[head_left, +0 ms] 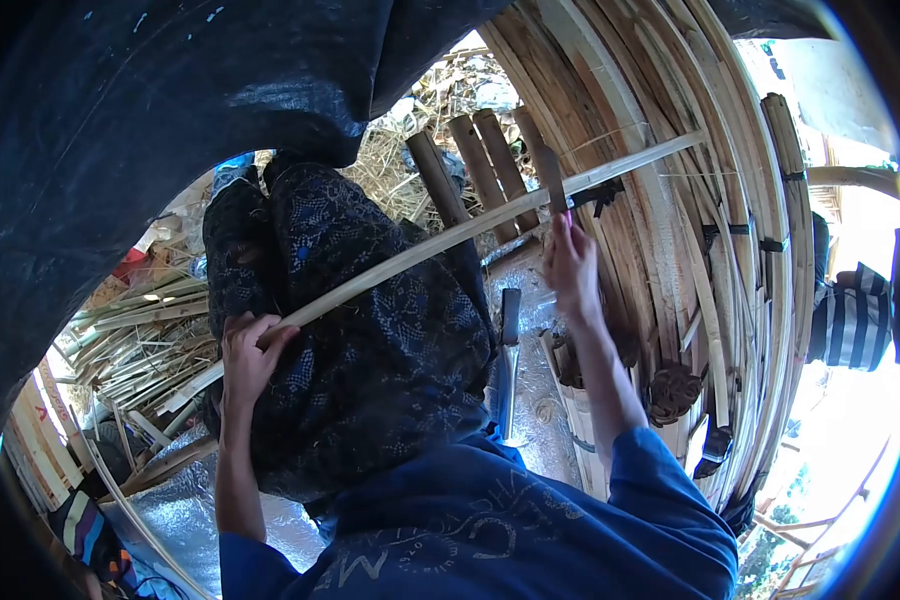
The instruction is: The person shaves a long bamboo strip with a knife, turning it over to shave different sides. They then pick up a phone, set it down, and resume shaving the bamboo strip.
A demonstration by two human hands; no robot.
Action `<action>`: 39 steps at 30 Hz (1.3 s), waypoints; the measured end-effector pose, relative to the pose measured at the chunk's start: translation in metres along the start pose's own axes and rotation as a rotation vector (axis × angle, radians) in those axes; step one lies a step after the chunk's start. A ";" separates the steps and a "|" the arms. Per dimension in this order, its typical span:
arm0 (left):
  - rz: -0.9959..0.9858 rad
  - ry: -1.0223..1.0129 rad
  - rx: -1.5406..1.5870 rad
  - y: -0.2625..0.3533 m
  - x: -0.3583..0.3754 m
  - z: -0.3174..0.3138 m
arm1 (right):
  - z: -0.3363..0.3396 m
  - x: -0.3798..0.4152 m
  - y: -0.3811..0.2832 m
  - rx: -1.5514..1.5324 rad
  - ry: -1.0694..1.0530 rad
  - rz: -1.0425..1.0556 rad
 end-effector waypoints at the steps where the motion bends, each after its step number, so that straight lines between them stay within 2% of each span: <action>1: -0.015 0.002 0.004 0.003 -0.002 0.002 | 0.015 -0.001 -0.008 -0.081 -0.003 -0.126; 2: -0.022 0.001 0.001 0.001 -0.005 0.002 | 0.030 -0.003 -0.016 -0.164 -0.010 -0.248; 3: -0.006 -0.008 -0.004 -0.002 -0.003 0.001 | 0.047 -0.012 -0.008 -0.220 0.057 -0.276; 4: 0.013 -0.019 -0.005 -0.005 -0.001 -0.002 | 0.051 -0.019 0.001 -0.343 0.022 -0.256; 6: 0.002 0.001 0.002 -0.002 -0.002 0.000 | 0.018 -0.010 -0.002 0.417 0.013 0.076; 7: 0.015 0.003 0.006 -0.006 0.000 -0.001 | -0.012 0.009 0.010 -0.180 -0.052 -0.062; 8: 0.023 0.000 0.007 -0.009 0.000 -0.001 | -0.002 0.007 0.004 -0.185 -0.047 -0.064; 10: 0.023 -0.015 -0.005 -0.011 -0.004 -0.003 | 0.037 -0.006 -0.003 -0.290 0.009 -0.237; 11: 0.040 -0.030 -0.007 -0.013 0.000 -0.005 | 0.055 -0.014 0.003 -0.269 0.056 -0.298; 12: 0.043 -0.036 -0.007 -0.012 0.001 -0.005 | 0.042 -0.003 0.008 -0.268 0.055 -0.303; 14: 0.055 -0.041 0.006 -0.009 -0.002 -0.004 | -0.007 0.017 -0.004 -0.162 -0.129 -0.104; 18: 0.055 -0.061 0.001 -0.012 -0.003 -0.005 | -0.008 0.011 -0.023 -0.110 -0.127 -0.105; 19: 0.071 -0.064 -0.002 -0.009 -0.004 -0.004 | 0.013 -0.005 -0.017 -0.274 0.007 -0.117; 20: 0.088 -0.067 -0.002 -0.008 -0.003 -0.004 | 0.024 -0.009 -0.008 -0.293 0.042 -0.178; 22: 0.073 -0.071 0.011 -0.010 -0.004 -0.004 | -0.013 0.016 -0.025 -0.183 -0.053 -0.023; 23: 0.060 -0.080 0.022 -0.010 -0.004 -0.007 | -0.039 0.034 -0.032 -0.007 -0.043 0.107; 26: 0.022 -0.058 -0.006 -0.009 -0.003 -0.006 | -0.031 0.031 -0.040 0.000 -0.092 -0.002; 27: 0.035 -0.055 -0.009 -0.010 -0.002 -0.006 | -0.014 0.012 -0.023 -0.035 -0.079 -0.093; 28: 0.040 -0.055 -0.006 -0.009 -0.002 -0.005 | -0.002 0.003 -0.022 -0.052 0.040 -0.093; 30: 0.051 -0.036 -0.009 -0.007 -0.003 -0.002 | -0.028 0.027 -0.042 -0.056 0.009 -0.014; 31: 0.039 -0.032 0.000 -0.006 -0.004 -0.002 | -0.053 0.048 -0.058 0.109 -0.065 0.157; 32: 0.024 -0.034 0.009 -0.005 -0.004 -0.002 | -0.078 0.071 -0.068 0.126 -0.033 0.369; 34: 0.018 -0.043 0.003 -0.002 -0.006 -0.002 | -0.081 0.071 -0.063 0.086 -0.062 0.263; 36: 0.029 -0.058 0.006 -0.005 -0.001 -0.004 | -0.042 0.034 -0.049 0.162 -0.059 0.029; 37: 0.025 -0.058 -0.001 -0.007 -0.001 -0.006 | -0.036 0.009 -0.025 -0.324 -0.692 -0.086; 38: 0.013 -0.053 -0.007 -0.007 -0.003 -0.005 | -0.060 0.029 -0.029 -0.323 -0.689 -0.083; 39: 0.008 -0.046 -0.003 -0.007 -0.004 -0.004 | -0.075 0.050 -0.045 -0.108 -0.295 0.110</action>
Point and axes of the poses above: each hand's wrist, its own x-axis away from the middle knuckle, its own z-axis out of the back of the hand, y = z × x, the point moved 9 cm from there along -x, towards the middle knuckle, and after that the axes turned 9 degrees about x, right-handed, at the moved point
